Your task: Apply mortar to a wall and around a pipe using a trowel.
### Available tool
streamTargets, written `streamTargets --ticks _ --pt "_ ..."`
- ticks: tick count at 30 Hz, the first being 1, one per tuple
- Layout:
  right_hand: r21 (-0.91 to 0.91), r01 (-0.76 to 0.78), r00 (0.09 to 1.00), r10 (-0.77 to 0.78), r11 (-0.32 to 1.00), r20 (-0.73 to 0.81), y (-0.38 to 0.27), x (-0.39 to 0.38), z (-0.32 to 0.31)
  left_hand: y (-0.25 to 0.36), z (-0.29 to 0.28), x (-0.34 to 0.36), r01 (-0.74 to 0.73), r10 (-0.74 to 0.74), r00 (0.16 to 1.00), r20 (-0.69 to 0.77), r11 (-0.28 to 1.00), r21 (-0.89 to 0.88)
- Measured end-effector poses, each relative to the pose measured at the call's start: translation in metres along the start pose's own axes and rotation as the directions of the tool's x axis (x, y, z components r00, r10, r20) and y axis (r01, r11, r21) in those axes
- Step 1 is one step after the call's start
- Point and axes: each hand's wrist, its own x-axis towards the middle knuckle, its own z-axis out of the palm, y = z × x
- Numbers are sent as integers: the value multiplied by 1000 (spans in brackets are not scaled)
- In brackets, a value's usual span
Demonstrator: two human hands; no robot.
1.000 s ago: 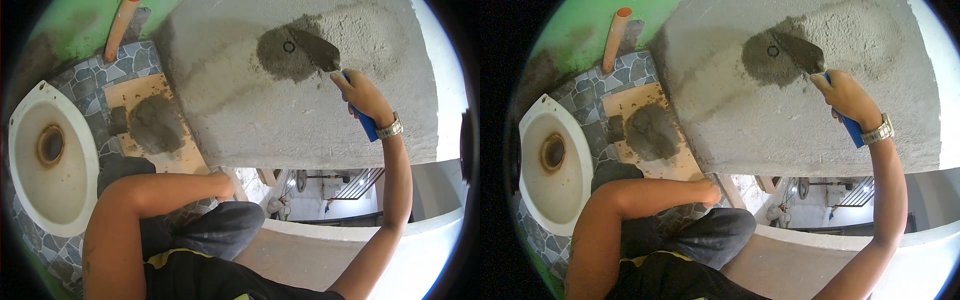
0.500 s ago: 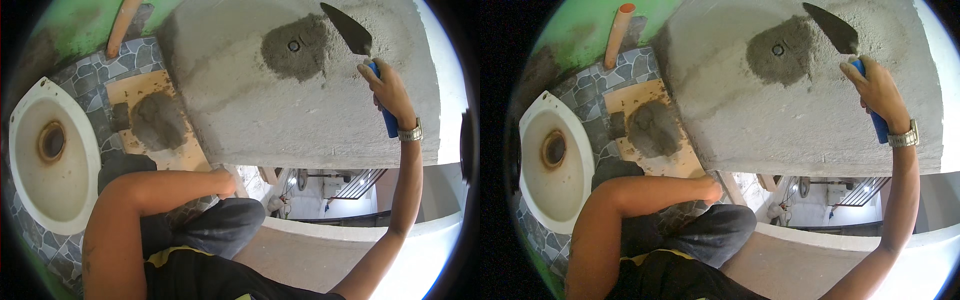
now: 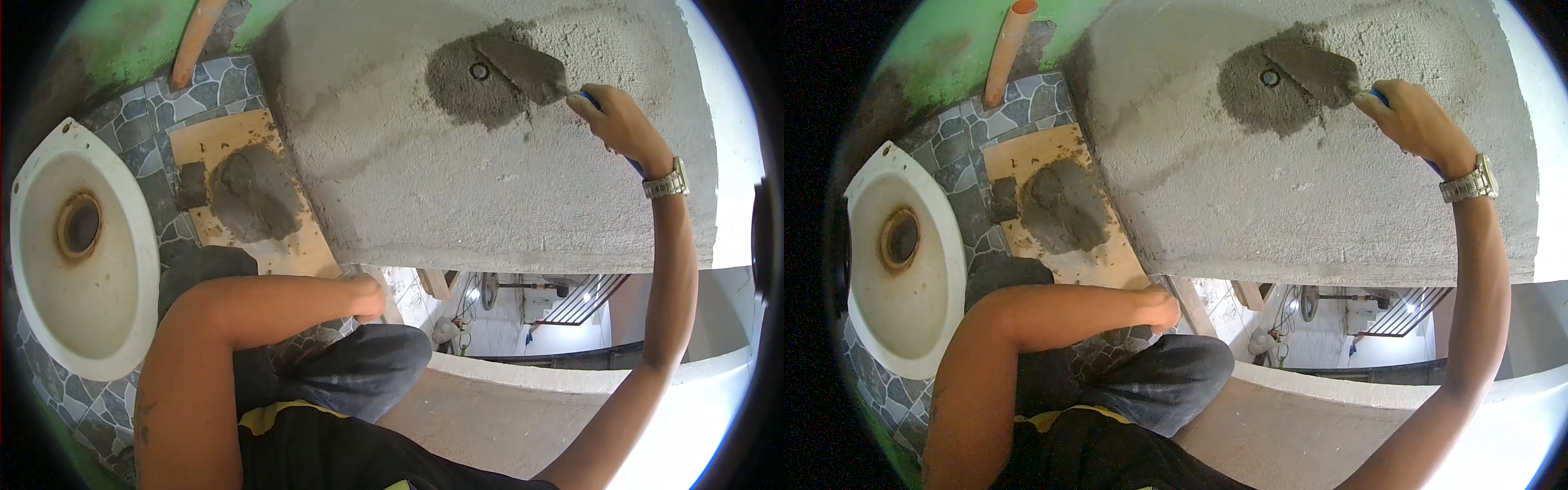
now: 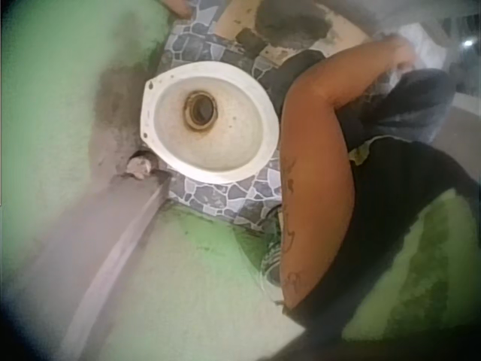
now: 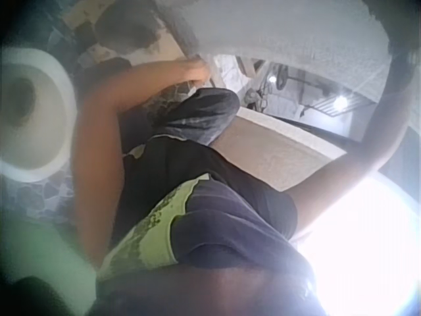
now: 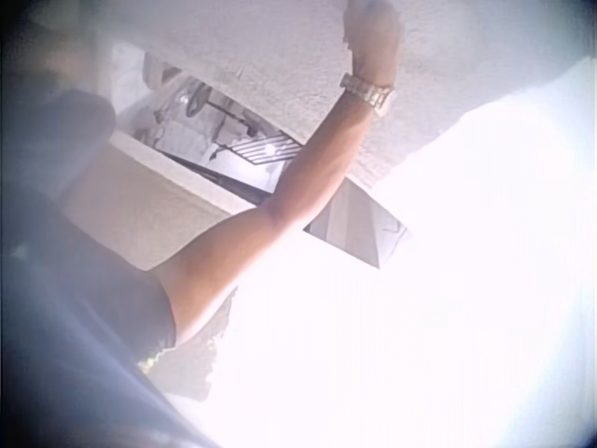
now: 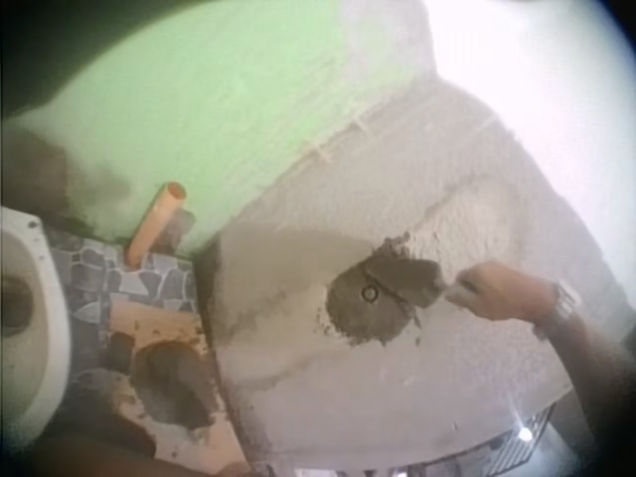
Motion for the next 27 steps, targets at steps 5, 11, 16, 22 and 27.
streamTargets --ticks 5,11,16,22,27 --pt "-81 -31 999 31 996 8 3 7 2 4 -12 0 16 -21 994 106 999 46" --pt "-301 123 982 -161 946 -103 45 11 -17 -8 1 -6 -5 3 998 -61 999 -36" --pt "-98 39 988 -53 994 -148 0 -16 6 -5 -1 -12 -1 -1 999 -40 999 -42" --pt "-98 114 985 -125 989 -117 -26 -11 35 0 -3 -15 25 -27 997 -79 999 -29" --pt "-159 126 984 -143 979 -102 -22 -3 46 1 -7 -9 -13 14 999 -32 1000 14"
